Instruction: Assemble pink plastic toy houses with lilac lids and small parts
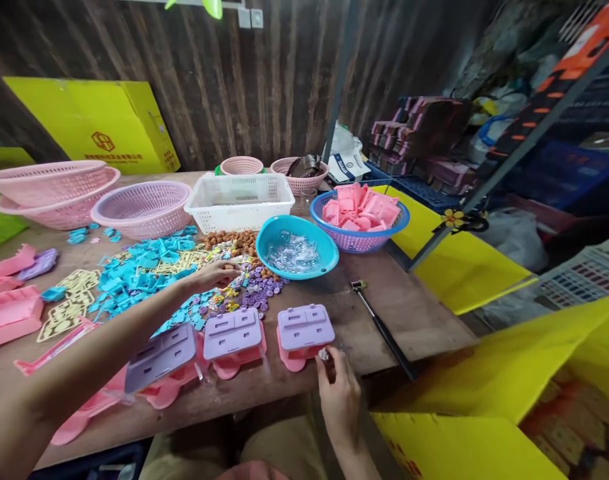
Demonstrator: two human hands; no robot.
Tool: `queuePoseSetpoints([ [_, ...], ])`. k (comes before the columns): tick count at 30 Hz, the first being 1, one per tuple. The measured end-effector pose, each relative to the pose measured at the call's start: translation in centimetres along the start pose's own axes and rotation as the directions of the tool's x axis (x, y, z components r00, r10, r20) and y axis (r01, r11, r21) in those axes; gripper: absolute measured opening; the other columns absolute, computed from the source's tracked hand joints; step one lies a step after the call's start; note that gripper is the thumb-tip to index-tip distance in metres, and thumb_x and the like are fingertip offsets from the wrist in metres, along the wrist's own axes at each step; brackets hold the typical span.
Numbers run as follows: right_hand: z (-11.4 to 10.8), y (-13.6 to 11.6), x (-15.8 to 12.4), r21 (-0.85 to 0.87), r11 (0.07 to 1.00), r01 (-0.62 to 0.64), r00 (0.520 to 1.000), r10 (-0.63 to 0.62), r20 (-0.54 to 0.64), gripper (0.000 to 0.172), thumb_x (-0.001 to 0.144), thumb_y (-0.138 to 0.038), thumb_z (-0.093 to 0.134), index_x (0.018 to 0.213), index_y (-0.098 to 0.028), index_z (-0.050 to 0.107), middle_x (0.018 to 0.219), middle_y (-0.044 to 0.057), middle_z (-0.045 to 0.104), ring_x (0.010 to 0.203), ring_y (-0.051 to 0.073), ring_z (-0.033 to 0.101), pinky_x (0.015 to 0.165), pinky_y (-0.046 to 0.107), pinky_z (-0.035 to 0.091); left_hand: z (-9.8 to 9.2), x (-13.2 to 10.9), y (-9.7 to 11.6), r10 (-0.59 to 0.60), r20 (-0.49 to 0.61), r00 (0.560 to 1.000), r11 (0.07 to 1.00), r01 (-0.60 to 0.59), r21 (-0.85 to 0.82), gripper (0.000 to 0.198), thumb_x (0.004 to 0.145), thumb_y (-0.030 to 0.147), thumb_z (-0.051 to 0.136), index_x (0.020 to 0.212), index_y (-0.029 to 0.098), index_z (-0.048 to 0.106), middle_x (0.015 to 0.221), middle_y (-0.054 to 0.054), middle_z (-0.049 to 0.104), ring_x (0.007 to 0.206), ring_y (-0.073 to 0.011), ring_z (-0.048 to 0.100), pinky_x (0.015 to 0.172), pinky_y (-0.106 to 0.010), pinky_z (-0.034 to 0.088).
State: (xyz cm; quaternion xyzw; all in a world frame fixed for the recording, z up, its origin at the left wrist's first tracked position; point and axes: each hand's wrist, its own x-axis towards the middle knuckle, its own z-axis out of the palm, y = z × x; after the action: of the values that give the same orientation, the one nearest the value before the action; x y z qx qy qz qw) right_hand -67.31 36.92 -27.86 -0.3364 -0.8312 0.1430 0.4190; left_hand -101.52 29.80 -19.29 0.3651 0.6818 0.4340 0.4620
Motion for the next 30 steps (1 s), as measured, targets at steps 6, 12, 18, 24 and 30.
queuePoseSetpoints([
  [6,1.7,-1.1,-0.1,0.021,0.999,-0.038,0.993,0.04,-0.108,0.031,0.092,-0.042,0.044,0.093,-0.015,0.059,0.076,0.008,0.069,0.061,0.016,0.063,0.056,0.026,0.046,5.0,-2.5,3.6,0.009,0.082,0.997,0.969,0.011,-0.248,0.032,0.063,0.038,0.071,0.077,0.016,0.051,0.052,0.01,0.034,0.04,-0.0016,0.024,0.038,-0.015,0.021],
  [12,2.7,-1.0,0.3,0.046,0.999,-0.024,0.997,0.028,-0.076,0.03,0.095,-0.036,0.038,0.083,-0.017,0.059,0.073,0.006,0.067,0.067,0.017,0.063,0.062,0.027,0.047,11.7,-3.2,5.5,-0.064,0.24,0.969,0.916,0.153,-0.372,0.021,0.066,0.026,0.071,0.076,0.013,0.056,0.059,0.001,0.057,0.045,-0.0058,0.049,0.043,-0.017,0.041],
  [18,3.1,-0.9,0.1,0.023,1.0,0.004,1.0,-0.004,-0.016,0.032,0.096,-0.031,0.034,0.084,-0.018,0.06,0.075,0.007,0.066,0.069,0.018,0.061,0.063,0.027,0.046,14.0,-2.9,5.7,-0.173,0.146,0.974,0.918,0.213,-0.335,0.007,0.073,0.014,0.06,0.076,0.013,0.055,0.053,0.001,0.058,0.043,-0.0092,0.055,0.049,-0.024,0.053],
  [24,3.3,-0.9,0.3,0.017,0.999,-0.048,0.999,0.048,0.011,0.031,0.095,-0.028,0.034,0.081,-0.018,0.06,0.079,0.008,0.061,0.071,0.019,0.058,0.063,0.029,0.045,14.3,-3.2,6.0,-0.166,0.122,0.979,0.923,0.197,-0.331,0.006,0.073,0.01,0.059,0.075,0.013,0.054,0.057,0.002,0.059,0.043,-0.0087,0.056,0.051,-0.026,0.055],
  [30,3.9,-1.0,0.3,0.016,0.99,-0.138,0.99,0.138,0.014,0.023,0.092,-0.026,0.036,0.085,-0.018,0.056,0.078,0.009,0.063,0.073,0.021,0.059,0.064,0.031,0.045,14.4,-3.3,5.5,-0.149,0.119,0.982,0.921,0.181,-0.346,0.019,0.067,0.019,0.07,0.076,0.014,0.054,0.06,0.002,0.059,0.046,-0.0083,0.057,0.051,-0.025,0.055],
])
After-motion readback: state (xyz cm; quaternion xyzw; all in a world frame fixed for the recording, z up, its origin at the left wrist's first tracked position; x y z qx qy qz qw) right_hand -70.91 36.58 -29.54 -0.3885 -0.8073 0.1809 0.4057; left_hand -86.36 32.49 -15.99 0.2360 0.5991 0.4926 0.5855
